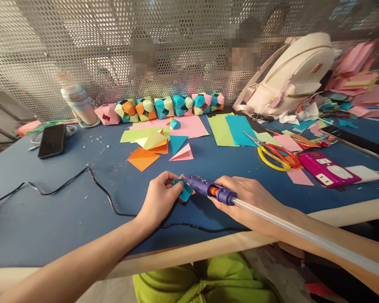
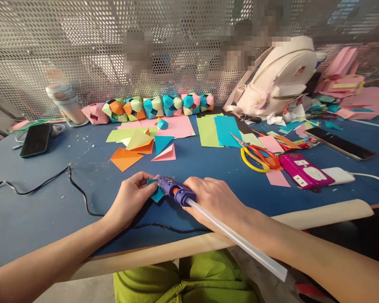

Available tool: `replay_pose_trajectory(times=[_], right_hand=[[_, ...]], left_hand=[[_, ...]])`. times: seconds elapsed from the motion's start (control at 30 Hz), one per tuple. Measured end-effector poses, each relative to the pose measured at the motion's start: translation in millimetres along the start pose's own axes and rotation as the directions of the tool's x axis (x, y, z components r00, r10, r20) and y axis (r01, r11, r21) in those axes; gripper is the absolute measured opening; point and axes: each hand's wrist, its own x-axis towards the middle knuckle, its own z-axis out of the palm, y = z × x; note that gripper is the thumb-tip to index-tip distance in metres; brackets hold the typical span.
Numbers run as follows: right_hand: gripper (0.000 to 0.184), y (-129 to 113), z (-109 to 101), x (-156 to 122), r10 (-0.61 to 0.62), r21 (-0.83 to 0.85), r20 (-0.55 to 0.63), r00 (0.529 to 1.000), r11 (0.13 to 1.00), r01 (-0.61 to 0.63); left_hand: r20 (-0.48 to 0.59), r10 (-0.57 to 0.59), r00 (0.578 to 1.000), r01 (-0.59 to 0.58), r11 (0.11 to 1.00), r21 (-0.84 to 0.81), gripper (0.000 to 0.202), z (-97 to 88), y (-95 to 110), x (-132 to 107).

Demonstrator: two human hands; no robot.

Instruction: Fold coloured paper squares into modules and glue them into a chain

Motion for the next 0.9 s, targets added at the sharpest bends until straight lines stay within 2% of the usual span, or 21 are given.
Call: replay_pose_trajectory(times=[0.73,0.9], right_hand=[[0.007,-1.5,-0.8,-0.6,-0.004,-0.017,-0.026,1.0,1.0,0.003],[0.006,-1.0,0.6,-0.6,0.013,-0.048,-0.002,1.0,0.999,-0.013]], left_hand=[[-0.002,-0.011,1.0,0.011,1.0,-0.013,0.009,-0.3,-0.3,0.1],[-0.009,0.001,1.0,-0.001,1.0,0.002,0.011,-0.2,-1.5,0.7]])
